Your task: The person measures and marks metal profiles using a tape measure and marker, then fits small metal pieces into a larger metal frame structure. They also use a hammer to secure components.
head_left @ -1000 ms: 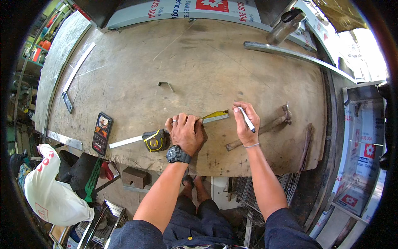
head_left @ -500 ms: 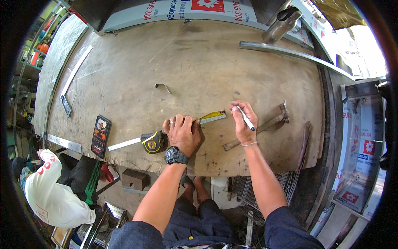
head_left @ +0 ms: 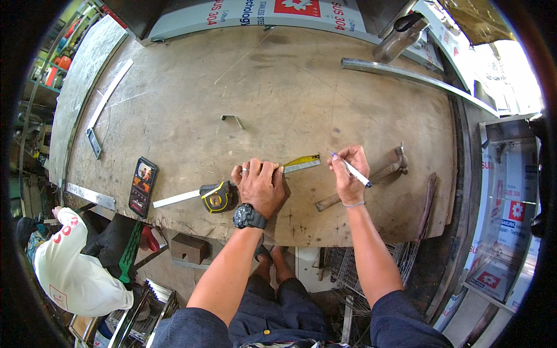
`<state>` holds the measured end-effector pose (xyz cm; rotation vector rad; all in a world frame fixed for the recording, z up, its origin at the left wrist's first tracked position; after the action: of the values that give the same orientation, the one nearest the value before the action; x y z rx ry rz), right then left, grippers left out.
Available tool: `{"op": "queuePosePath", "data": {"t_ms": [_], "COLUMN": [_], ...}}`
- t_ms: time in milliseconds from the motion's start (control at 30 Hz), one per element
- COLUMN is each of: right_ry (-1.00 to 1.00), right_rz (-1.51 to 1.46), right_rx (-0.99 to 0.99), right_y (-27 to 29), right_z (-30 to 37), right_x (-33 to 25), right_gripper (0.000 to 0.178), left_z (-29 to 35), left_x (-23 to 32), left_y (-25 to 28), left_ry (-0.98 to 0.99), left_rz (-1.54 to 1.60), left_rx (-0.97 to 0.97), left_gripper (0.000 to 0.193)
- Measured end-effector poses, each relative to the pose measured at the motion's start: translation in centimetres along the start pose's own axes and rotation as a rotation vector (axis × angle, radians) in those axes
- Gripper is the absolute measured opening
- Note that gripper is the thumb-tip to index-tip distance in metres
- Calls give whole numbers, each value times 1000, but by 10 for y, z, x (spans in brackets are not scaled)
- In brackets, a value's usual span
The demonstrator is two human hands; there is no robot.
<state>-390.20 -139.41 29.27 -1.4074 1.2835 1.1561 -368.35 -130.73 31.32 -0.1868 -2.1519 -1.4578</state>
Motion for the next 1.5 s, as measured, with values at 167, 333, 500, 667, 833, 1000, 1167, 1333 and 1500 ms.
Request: {"op": "queuePosePath", "data": {"t_ms": [167,333,500,667,833,1000,1167,1333,1500], "right_ry": [-43,-25,4,38,-3,48,-75,29,190], "right_rz": [21,54,87,139,56,175,204,279,410], "right_rx": [-59,-83,-84,-98,-136,-238,-248,-267,-251], "right_y": [-2,-4,-5,-4,-12,-19,-27,-47,-48], "right_z": [1,0,0,0,1,3,11,26,30], "right_x": [0,-3,-3,-4,-4,-10,-9,-18,-26], "right_gripper": [14,15,16,17,18,18,21,21,22], "left_z": [1,0,1,1,0,0,0,0,0], "left_x": [-2,-1,-2,-2,-1,0,0,0,0], "left_y": [-2,-1,-3,-3,-1,-2,1,0,0], "left_ry": [10,14,19,13,10,6,9,7,20], "left_rz": [-6,-8,-8,-12,1,3,-3,-8,-9], "left_rx": [-10,-7,-10,-12,-5,-11,-14,5,-5], "left_gripper": [12,11,10,11,11,12,11,10,11]}}
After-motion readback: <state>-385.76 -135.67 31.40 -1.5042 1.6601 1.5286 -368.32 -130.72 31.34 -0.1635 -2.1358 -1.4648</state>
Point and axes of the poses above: each hand's wrist, its own z-axis away from the middle knuckle, its own y-axis out of the back of the hand, x = y × z, the point moved 7 cm from there along -z, towards the middle knuckle, and after that the axes turned 6 degrees about y, right-handed, at the moved point
